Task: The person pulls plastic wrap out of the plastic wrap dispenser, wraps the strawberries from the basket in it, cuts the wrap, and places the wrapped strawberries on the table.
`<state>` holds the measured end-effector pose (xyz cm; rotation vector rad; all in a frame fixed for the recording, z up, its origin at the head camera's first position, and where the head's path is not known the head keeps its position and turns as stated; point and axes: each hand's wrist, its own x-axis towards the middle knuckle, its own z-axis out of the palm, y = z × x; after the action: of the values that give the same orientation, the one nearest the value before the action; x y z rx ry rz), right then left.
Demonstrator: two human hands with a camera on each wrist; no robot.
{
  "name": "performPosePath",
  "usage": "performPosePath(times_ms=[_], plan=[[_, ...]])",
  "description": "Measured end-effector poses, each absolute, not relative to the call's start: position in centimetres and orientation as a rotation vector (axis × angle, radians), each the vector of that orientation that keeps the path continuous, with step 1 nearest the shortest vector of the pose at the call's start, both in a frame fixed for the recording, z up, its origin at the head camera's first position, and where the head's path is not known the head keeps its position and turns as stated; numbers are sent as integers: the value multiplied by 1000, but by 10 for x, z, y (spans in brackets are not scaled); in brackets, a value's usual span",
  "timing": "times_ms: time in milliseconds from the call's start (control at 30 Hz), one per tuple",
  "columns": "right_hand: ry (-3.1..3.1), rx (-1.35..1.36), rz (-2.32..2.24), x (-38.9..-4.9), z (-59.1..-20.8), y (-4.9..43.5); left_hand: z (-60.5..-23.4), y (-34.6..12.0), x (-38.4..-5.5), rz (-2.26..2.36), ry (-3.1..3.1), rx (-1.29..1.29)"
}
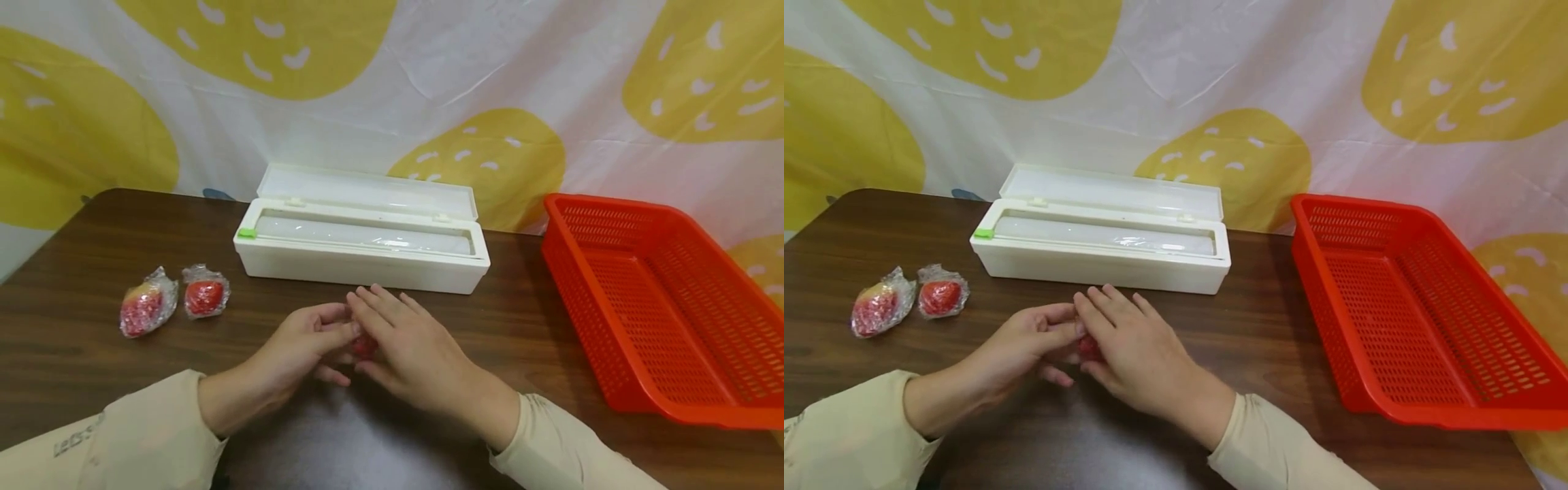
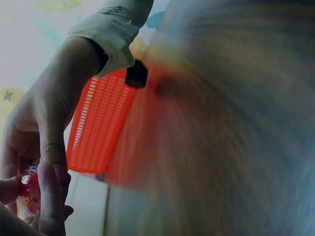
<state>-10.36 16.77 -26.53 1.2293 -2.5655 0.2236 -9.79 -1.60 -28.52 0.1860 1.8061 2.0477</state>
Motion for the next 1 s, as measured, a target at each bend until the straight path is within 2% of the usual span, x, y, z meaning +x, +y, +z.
performPosePath(times_ms=[233,500,733,833,1000], plan=[[-2434,1090,349,-103,-270,168,-279,-20,-97,1799,2257,370],[-2394,1130,409,-101,-271,170,-282,-29,-91,1170,3138,1142],[-2417,1121,399,-97,-272,168,-285,-49,-102,848,3363,1491],[-2473,1079,369,-97,-272,170,-283,-67,-109,625,3425,1455],[-2578,995,381,-96,-273,175,-284,-104,-121,350,3449,1056]])
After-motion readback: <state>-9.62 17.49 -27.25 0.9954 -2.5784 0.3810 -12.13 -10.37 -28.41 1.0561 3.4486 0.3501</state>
